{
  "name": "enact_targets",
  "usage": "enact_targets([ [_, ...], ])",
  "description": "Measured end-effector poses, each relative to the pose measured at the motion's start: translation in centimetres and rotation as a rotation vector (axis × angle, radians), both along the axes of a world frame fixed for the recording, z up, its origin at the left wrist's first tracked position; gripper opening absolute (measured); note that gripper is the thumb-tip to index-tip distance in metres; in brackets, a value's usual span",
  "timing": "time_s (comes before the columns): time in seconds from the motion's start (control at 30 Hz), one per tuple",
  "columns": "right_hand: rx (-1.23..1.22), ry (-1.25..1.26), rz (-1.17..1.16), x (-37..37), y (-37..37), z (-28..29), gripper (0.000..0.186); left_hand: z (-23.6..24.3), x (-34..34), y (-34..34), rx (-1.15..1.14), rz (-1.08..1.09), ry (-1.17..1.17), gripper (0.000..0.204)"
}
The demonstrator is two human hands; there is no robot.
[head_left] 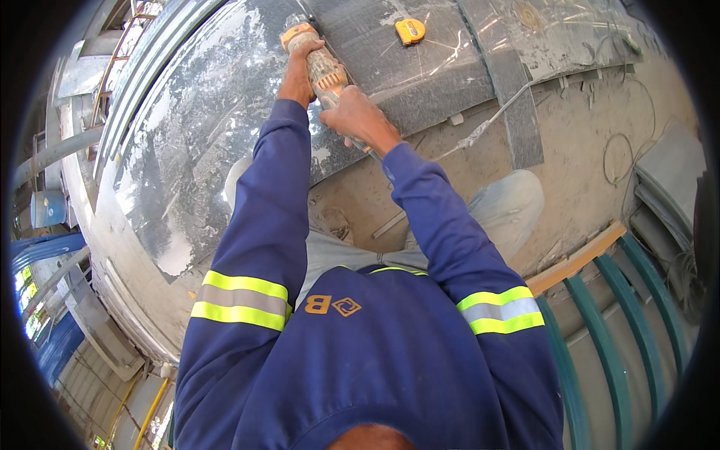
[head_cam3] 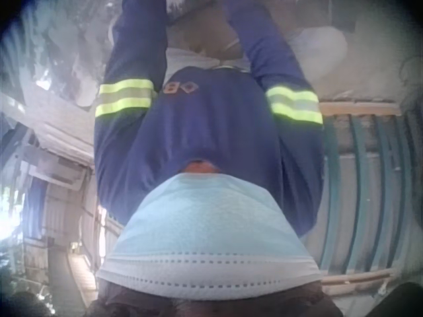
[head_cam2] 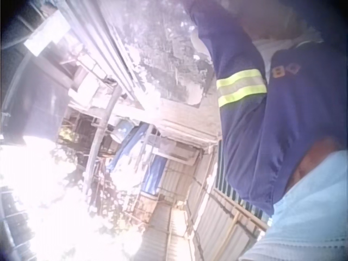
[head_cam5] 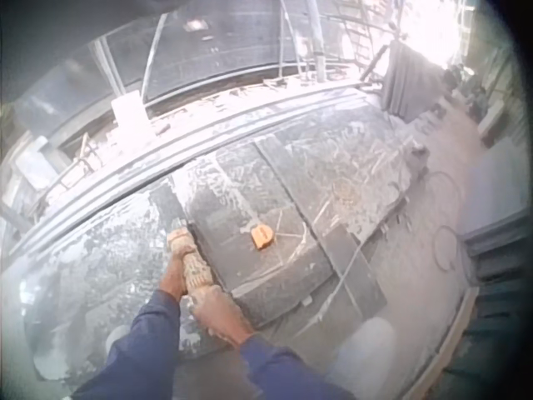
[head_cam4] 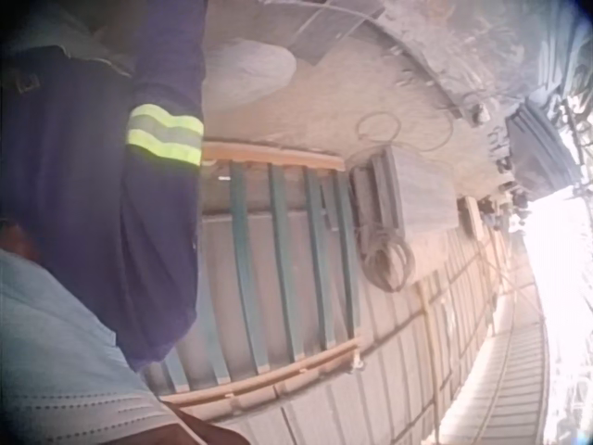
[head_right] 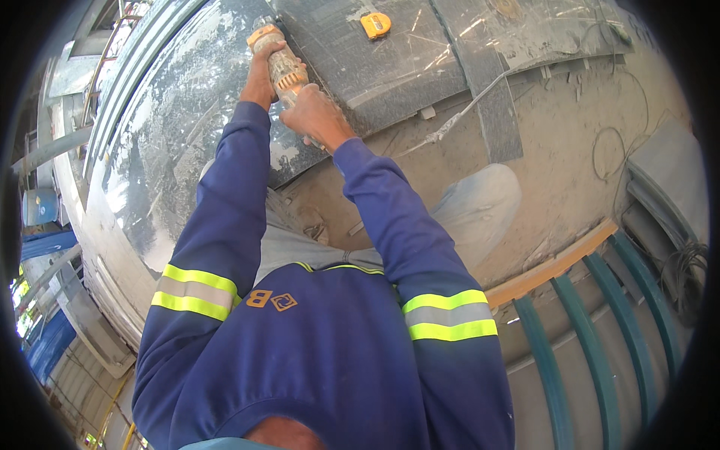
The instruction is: The person uses an angle grinder to smooth the surface of a large stone slab. The person holds the tool with both hands and moves it across the slab, generating dust as the surface is ground down.
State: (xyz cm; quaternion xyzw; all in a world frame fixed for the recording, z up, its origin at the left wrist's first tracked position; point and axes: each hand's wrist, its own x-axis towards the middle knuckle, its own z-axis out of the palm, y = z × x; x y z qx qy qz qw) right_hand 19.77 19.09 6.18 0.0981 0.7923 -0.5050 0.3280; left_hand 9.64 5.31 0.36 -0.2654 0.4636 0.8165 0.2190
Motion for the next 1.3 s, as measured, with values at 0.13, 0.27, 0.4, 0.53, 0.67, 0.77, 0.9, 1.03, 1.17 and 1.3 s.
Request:
enact_targets([
  [0.13,0.015,-0.012,0.024,0.9,0.6,0.3,0.061,-0.1,0.9,0.3,-0.023,-0.031,0.037,0.046],
  [0.27,0.025,-0.026,0.013,1.4,0.8,0.5,0.062,0.0,1.4,0.4,-0.028,-0.041,0.015,0.047],
  [0.4,0.047,0.046,-0.045,1.3,0.3,0.1,0.046,-0.4,0.9,0.2,-0.033,-0.029,0.018,0.047],
  [0.53,0.033,0.046,-0.038,0.6,0.0,-0.1,0.046,-0.4,0.4,-0.1,-0.024,-0.035,0.021,0.048],
  [0.67,0.016,0.031,-0.023,0.9,0.4,0.2,0.047,0.1,1.0,0.3,-0.03,-0.004,0.012,0.045],
  [0.77,0.031,0.038,-0.044,1.7,0.6,0.6,0.049,0.3,1.5,0.7,-0.018,0.001,0.007,0.042],
  [0.9,0.022,-0.027,0.011,1.6,1.0,1.4,0.059,-0.1,1.7,0.7,-0.009,0.012,-0.022,0.04],
  [1.03,0.051,-0.009,0.007,1.0,0.6,0.7,0.059,0.0,1.3,0.8,-0.021,-0.002,-0.008,0.039],
  [1.17,0.032,-0.025,0.017,0.3,0.3,0.9,0.059,-0.2,0.4,-0.1,0.005,-0.016,-0.006,0.04],
  [1.3,0.031,-0.031,0.008,1.0,0.5,0.7,0.059,-0.2,1.3,0.1,-0.015,-0.02,0.031,0.041],
])
